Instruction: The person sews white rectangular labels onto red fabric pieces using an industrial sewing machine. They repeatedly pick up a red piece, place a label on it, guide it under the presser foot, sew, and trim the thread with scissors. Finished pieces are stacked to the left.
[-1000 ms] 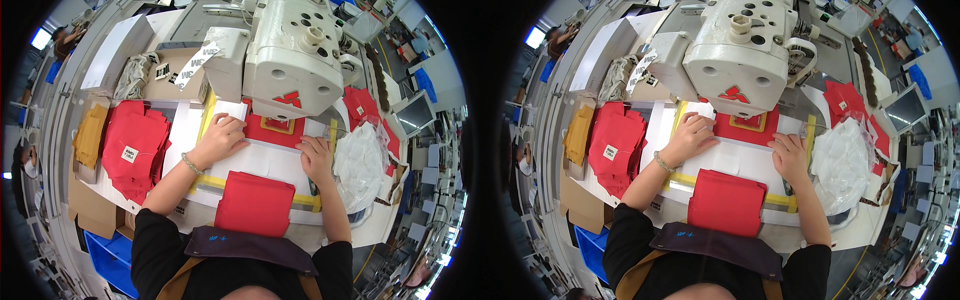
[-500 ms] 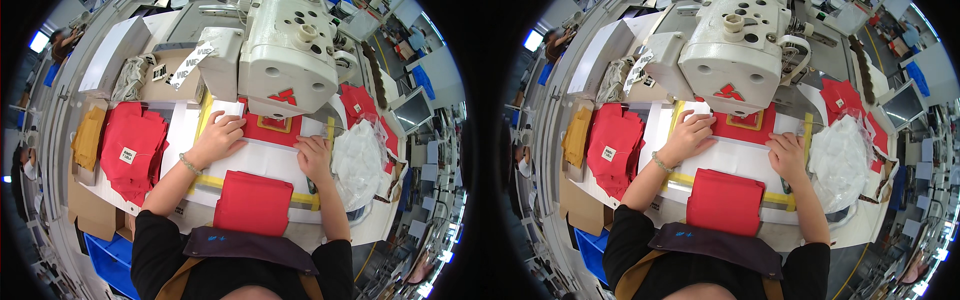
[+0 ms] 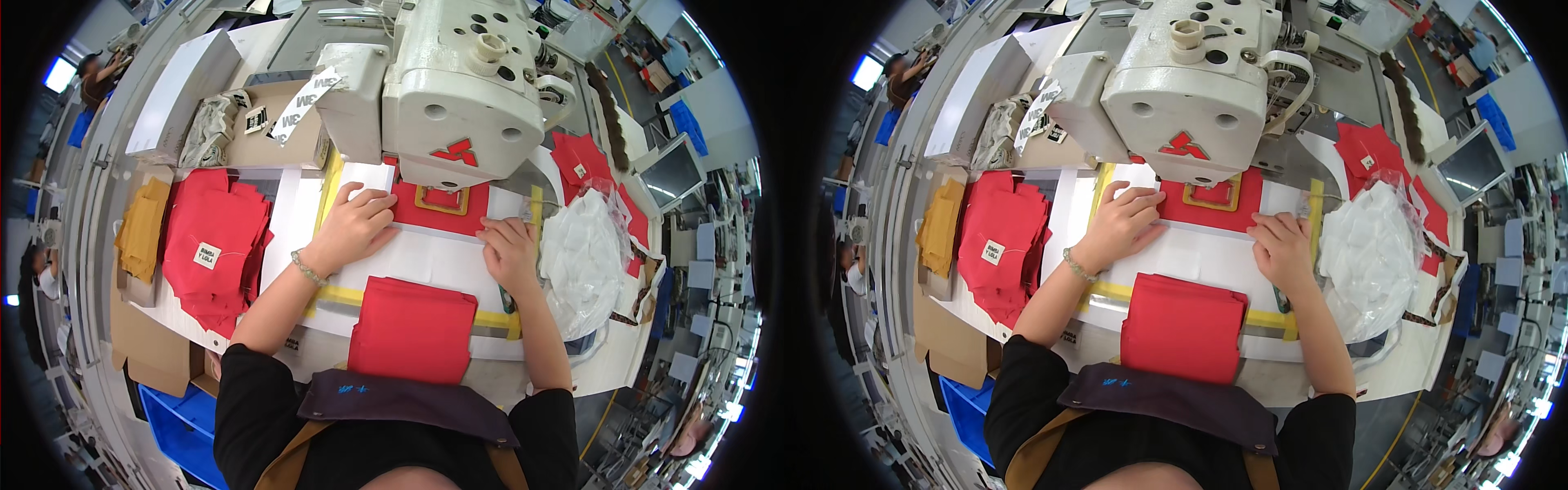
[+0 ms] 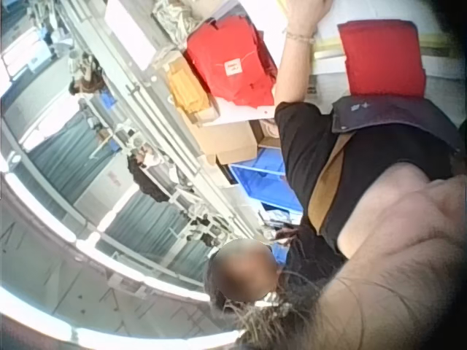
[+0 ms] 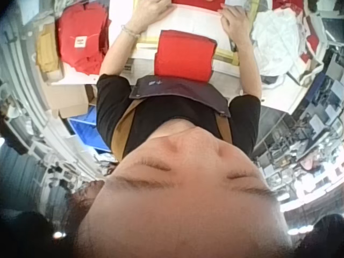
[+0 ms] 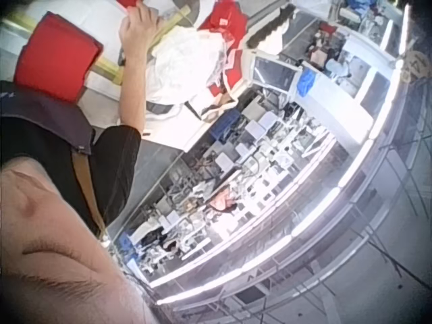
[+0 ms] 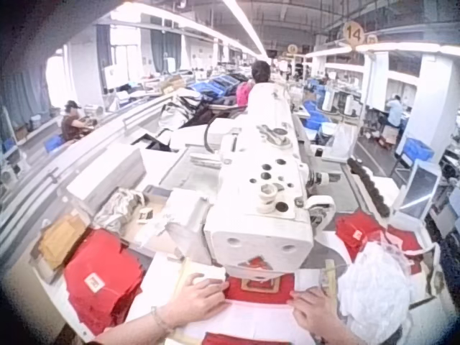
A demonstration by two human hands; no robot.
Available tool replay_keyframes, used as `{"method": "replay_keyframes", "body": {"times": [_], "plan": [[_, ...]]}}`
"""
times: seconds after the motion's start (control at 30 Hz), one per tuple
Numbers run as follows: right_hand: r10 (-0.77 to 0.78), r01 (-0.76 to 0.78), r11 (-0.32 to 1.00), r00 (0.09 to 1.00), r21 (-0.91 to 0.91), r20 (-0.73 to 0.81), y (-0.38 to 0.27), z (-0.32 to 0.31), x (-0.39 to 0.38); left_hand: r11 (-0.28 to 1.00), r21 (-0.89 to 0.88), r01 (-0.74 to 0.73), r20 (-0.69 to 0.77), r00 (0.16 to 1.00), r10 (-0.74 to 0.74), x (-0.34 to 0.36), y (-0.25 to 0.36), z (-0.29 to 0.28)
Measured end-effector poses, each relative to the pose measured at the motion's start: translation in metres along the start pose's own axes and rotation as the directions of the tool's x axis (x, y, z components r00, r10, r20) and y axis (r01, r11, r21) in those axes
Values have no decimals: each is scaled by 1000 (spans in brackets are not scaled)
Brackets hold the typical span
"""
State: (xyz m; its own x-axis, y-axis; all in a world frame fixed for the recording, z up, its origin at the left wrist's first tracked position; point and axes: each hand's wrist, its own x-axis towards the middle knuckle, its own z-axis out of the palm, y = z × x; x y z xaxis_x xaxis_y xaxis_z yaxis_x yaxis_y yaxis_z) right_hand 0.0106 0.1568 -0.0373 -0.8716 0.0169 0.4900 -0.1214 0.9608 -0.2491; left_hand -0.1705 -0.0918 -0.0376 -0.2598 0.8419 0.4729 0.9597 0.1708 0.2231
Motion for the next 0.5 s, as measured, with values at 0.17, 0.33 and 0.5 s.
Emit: {"method": "replay_keyframes", "body": {"times": [0.17,0.33,0.5], "plan": [[13,-13,1000,1000,0,3,0,-1,-2,998,54,-12,-8,1000,13,4,-15,-12],[22,-22,1000,1000,1,-11,0,-1,-2,804,190,564,-227,822,-523,16,-98,-77],[29,-29,1000,1000,-5,8,-1,1,-2,729,286,621,-90,775,-625,11,-152,-62]]}}
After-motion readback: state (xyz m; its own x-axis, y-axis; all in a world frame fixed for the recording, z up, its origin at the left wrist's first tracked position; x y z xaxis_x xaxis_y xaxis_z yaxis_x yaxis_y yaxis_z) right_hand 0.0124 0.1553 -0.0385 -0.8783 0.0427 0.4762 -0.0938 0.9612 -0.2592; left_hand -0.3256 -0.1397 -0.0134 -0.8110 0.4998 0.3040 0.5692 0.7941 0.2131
